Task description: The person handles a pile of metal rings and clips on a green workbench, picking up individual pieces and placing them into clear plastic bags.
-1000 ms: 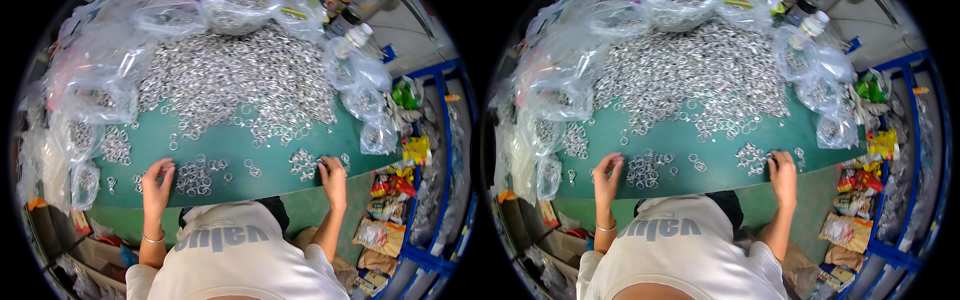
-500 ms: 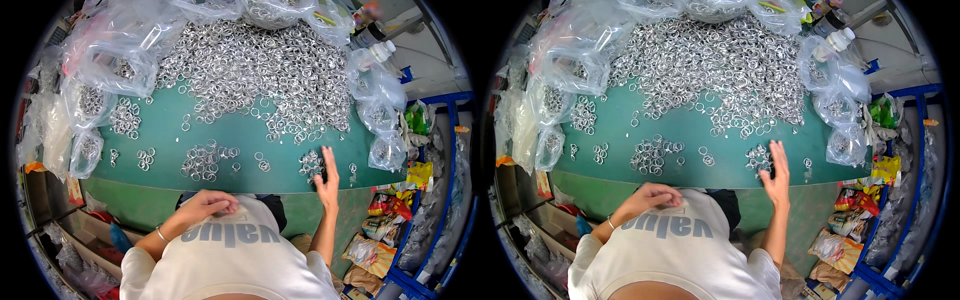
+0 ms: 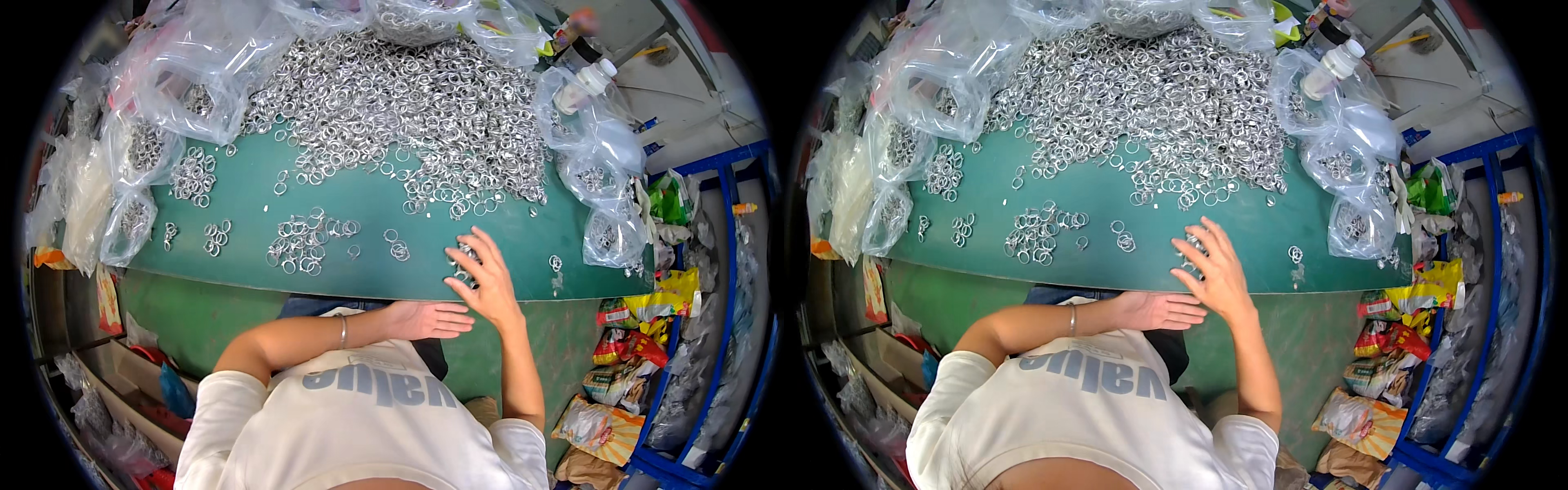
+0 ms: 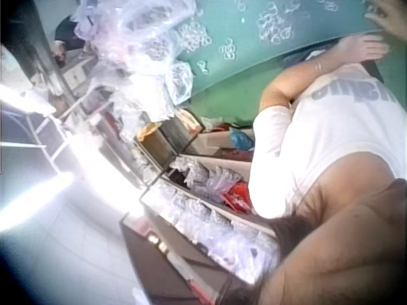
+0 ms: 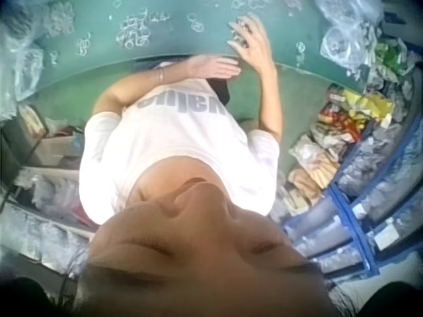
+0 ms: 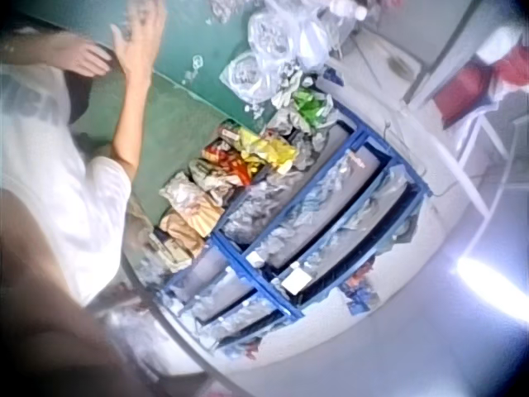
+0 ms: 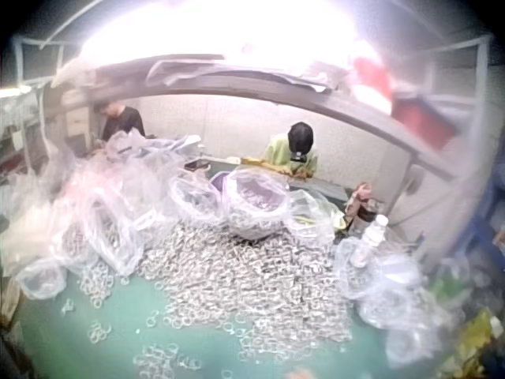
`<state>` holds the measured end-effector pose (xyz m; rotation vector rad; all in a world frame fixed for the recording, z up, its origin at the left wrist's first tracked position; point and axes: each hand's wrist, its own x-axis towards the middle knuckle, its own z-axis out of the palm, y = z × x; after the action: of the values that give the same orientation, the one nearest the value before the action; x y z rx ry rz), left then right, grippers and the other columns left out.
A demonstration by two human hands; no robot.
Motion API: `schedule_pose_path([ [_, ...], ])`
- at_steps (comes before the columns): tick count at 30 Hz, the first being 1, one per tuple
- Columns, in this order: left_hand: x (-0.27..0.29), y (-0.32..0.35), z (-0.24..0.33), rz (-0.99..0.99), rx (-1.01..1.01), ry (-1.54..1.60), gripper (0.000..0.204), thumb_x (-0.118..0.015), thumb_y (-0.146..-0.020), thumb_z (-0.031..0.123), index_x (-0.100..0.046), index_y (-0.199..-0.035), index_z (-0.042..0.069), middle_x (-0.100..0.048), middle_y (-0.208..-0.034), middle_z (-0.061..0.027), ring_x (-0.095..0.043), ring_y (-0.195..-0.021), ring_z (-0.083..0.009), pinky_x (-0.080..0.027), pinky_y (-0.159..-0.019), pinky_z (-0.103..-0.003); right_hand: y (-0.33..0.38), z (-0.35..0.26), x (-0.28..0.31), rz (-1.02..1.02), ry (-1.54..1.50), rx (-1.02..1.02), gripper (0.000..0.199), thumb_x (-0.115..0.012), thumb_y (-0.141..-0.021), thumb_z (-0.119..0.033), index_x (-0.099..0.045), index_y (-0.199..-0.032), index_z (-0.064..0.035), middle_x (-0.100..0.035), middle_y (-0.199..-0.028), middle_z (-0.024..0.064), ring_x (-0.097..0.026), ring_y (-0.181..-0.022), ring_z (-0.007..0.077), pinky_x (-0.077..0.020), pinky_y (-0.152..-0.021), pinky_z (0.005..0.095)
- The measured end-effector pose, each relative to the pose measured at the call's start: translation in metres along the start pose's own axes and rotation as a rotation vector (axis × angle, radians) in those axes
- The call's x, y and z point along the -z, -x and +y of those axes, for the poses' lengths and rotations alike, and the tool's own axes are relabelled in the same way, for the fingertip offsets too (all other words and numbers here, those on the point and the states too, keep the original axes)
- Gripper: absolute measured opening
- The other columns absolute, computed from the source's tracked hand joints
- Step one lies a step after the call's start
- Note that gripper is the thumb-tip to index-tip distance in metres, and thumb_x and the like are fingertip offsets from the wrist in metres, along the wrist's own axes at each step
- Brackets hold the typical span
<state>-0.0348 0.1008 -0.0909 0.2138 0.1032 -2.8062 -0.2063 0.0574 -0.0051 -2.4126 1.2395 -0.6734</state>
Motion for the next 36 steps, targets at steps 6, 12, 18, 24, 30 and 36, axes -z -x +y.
schedule_pose_path([
  [6, 0.016, -0.026, -0.015, -0.371, -0.196, 0.359, 0.045, -0.042, -0.096, 0.039, -0.043, -0.13, 0.01, -0.046, -0.134, -0.0125, -0.044, -0.125, -0.0237, -0.032, -0.109, -0.044, 0.024, -0.029, -0.017, 0.107, 0.078, 0.058, 0.029, -0.073, -0.069, -0.017, -0.068, -0.097, -0.0109, -0.058, -0.111, 0.0094, -0.051, -0.114, 0.0353, -0.0458, -0.09, 0.0457],
  [12, -0.002, -0.022, -0.011, -0.097, -0.134, 0.248, 0.047, -0.037, -0.098, 0.035, -0.043, -0.127, -0.001, -0.045, -0.133, -0.0198, -0.044, -0.125, -0.0293, -0.04, -0.105, -0.039, 0.067, -0.032, -0.06, 0.339, 0.068, 0.105, 0.026, -0.074, -0.065, -0.014, -0.068, -0.09, -0.0112, -0.059, -0.105, 0.0088, -0.057, -0.106, 0.0333, -0.0467, -0.09, 0.0479],
  [18, -0.001, -0.007, -0.012, 0.175, -0.054, 0.103, 0.04, -0.04, -0.098, 0.029, -0.055, -0.117, -0.004, -0.058, -0.118, -0.0165, -0.058, -0.106, -0.0283, -0.049, -0.093, -0.037, 0.079, -0.049, -0.063, 0.407, -0.072, 0.138, 0.023, -0.069, -0.069, -0.006, -0.067, -0.092, -0.0056, -0.063, -0.091, 0.0107, -0.063, -0.092, 0.0329, -0.0451, -0.09, 0.047],
  [24, 0.009, -0.01, -0.012, 0.201, 0.003, -0.075, 0.024, -0.052, -0.095, 0.023, -0.06, -0.101, 0.001, -0.062, -0.098, -0.0106, -0.063, -0.09, -0.0229, -0.055, -0.072, -0.031, 0.028, 0.016, 0.011, 0.649, -0.016, -0.374, 0.019, -0.061, -0.079, 0.0, -0.062, -0.098, 0.001, -0.061, -0.096, 0.0148, -0.056, -0.091, 0.0326, -0.0445, -0.083, 0.0393],
  [30, -0.004, -0.002, -0.008, 0.207, 0.168, -0.216, 0.027, -0.051, -0.096, 0.03, -0.061, -0.093, 0.005, -0.062, -0.092, -0.0088, -0.063, -0.081, -0.0181, -0.052, -0.059, -0.026, 0.008, 0.044, 0.017, 0.538, 0.189, -0.441, 0.025, -0.063, -0.081, -0.005, -0.06, -0.105, -0.0002, -0.055, -0.11, 0.0157, -0.051, -0.103, 0.0334, -0.0409, -0.09, 0.0409],
  [36, -0.065, 0.007, 0.003, 0.346, 0.42, -0.262, 0.027, -0.056, -0.093, 0.033, -0.059, -0.086, 0.006, -0.062, -0.082, -0.0083, -0.06, -0.064, -0.0151, -0.04, -0.038, -0.02, 0.017, 0.032, 0.004, 0.508, 0.139, -0.427, 0.027, -0.064, -0.08, -0.007, -0.06, -0.106, -0.0015, -0.055, -0.11, 0.0133, -0.05, -0.108, 0.0318, -0.0383, -0.092, 0.0412],
])
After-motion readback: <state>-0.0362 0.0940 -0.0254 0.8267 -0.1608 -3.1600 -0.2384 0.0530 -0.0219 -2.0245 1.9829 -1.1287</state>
